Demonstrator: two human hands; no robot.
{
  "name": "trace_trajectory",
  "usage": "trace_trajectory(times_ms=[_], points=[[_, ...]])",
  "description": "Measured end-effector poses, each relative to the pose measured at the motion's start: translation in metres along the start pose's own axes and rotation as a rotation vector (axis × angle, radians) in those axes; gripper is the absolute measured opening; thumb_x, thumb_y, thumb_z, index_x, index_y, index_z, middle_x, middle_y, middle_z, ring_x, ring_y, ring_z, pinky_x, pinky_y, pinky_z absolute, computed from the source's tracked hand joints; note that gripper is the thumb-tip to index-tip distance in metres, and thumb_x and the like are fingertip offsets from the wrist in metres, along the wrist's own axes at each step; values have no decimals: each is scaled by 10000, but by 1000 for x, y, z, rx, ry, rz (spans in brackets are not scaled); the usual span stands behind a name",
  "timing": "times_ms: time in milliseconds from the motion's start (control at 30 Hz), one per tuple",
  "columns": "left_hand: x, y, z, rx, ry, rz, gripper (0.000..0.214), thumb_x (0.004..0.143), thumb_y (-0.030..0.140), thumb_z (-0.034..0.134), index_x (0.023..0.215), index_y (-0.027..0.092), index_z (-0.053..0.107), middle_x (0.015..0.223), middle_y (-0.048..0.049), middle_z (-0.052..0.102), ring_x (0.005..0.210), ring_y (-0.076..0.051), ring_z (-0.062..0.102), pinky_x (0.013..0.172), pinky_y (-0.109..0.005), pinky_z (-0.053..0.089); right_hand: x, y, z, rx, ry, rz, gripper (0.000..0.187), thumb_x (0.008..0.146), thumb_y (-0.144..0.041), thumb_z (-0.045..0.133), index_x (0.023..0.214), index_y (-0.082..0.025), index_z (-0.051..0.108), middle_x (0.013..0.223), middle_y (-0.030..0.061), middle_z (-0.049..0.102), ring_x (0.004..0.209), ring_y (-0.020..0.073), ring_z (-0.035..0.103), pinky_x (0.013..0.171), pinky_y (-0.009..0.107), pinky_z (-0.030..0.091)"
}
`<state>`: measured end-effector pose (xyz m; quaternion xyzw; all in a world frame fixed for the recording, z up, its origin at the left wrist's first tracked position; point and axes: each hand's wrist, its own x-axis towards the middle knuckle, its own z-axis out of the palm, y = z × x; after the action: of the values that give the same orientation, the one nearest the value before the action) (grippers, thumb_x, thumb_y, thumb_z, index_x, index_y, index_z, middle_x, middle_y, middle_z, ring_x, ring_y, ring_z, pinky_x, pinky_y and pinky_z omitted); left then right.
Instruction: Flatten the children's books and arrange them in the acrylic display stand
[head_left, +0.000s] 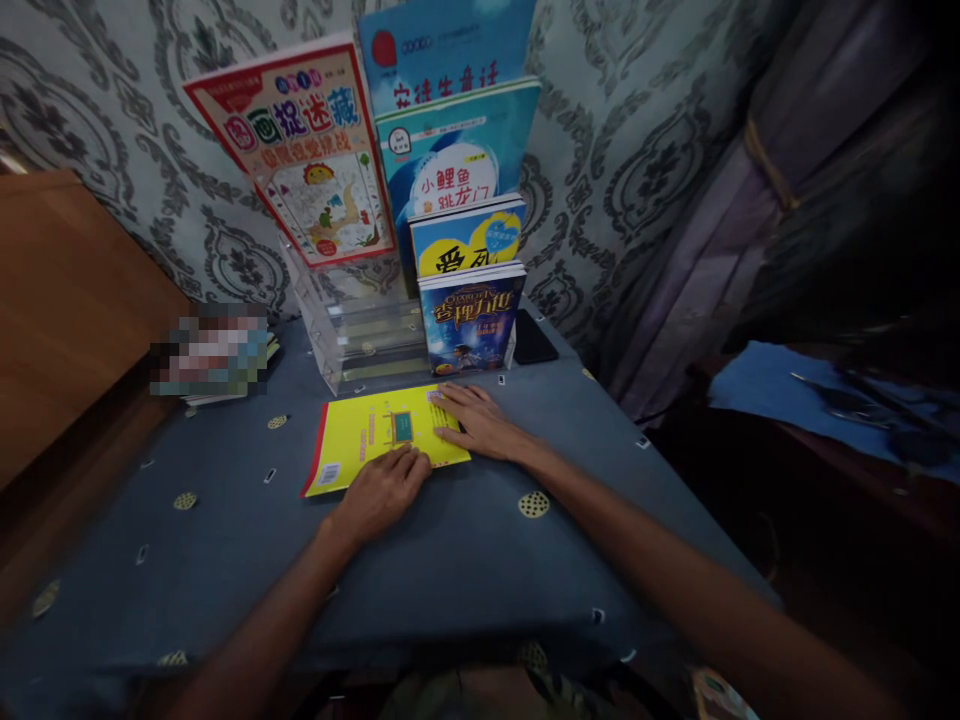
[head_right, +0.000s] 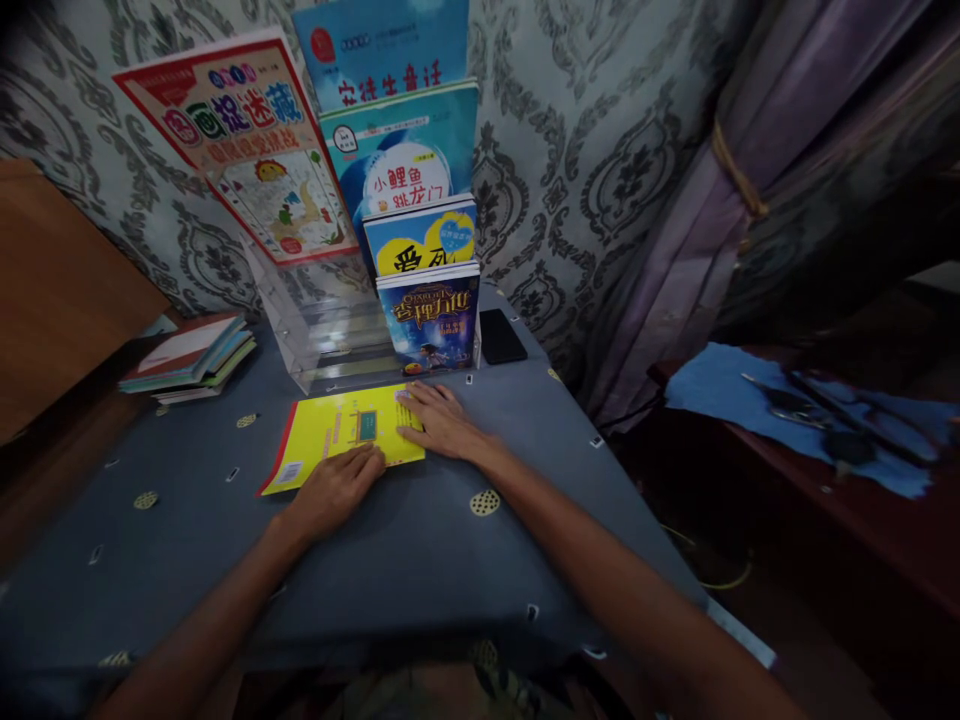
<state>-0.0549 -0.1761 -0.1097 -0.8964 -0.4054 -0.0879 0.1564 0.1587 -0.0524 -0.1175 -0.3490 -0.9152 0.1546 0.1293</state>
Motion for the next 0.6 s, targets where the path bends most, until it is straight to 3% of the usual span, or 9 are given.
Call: trace_trajectory(times_ms=[167, 267, 467, 600], points=[[3, -1, -9, 33, -37, -51, 183, 1029, 139, 405, 990, 189, 576, 885, -71, 727, 815, -200, 723, 697, -294, 590, 1, 4, 3, 58, 38, 0, 553, 1038, -498, 398, 1494, -212, 528, 1594, 140, 457, 1514, 299, 357, 1214, 561, 280], [2, -4, -13, 30, -27, -126, 199, 1020, 124, 404, 971, 197, 583, 783, -50, 706, 758, -195, 712, 617, -257, 530, 0, 5, 1, 119, 57, 8, 513, 1056, -476, 350, 1416, -223, 614, 1545, 119, 527, 1496, 288, 393, 1201, 559, 307], [3, -18, -24, -103, 56, -318, 205, 1050, 209, 384, 964, 215, 570, 770, -25, 722, 656, -157, 686, 571, -224, 438, -8, 0, -5, 299, 131, -28, 558, 1053, -527, 299, 1287, -235, 712, 1413, 100, 655, 1431, 291, 489, 1189, 551, 350], [4, -14, -28, -89, 69, -314, 195, 1059, 227, 383, 980, 226, 562, 750, 2, 710, 645, -141, 671, 574, -216, 423, -10, -9, -7, 388, 133, -81, 652, 1054, -576, 227, 1179, -224, 761, 1285, 86, 734, 1376, 289, 552, 1181, 502, 386]])
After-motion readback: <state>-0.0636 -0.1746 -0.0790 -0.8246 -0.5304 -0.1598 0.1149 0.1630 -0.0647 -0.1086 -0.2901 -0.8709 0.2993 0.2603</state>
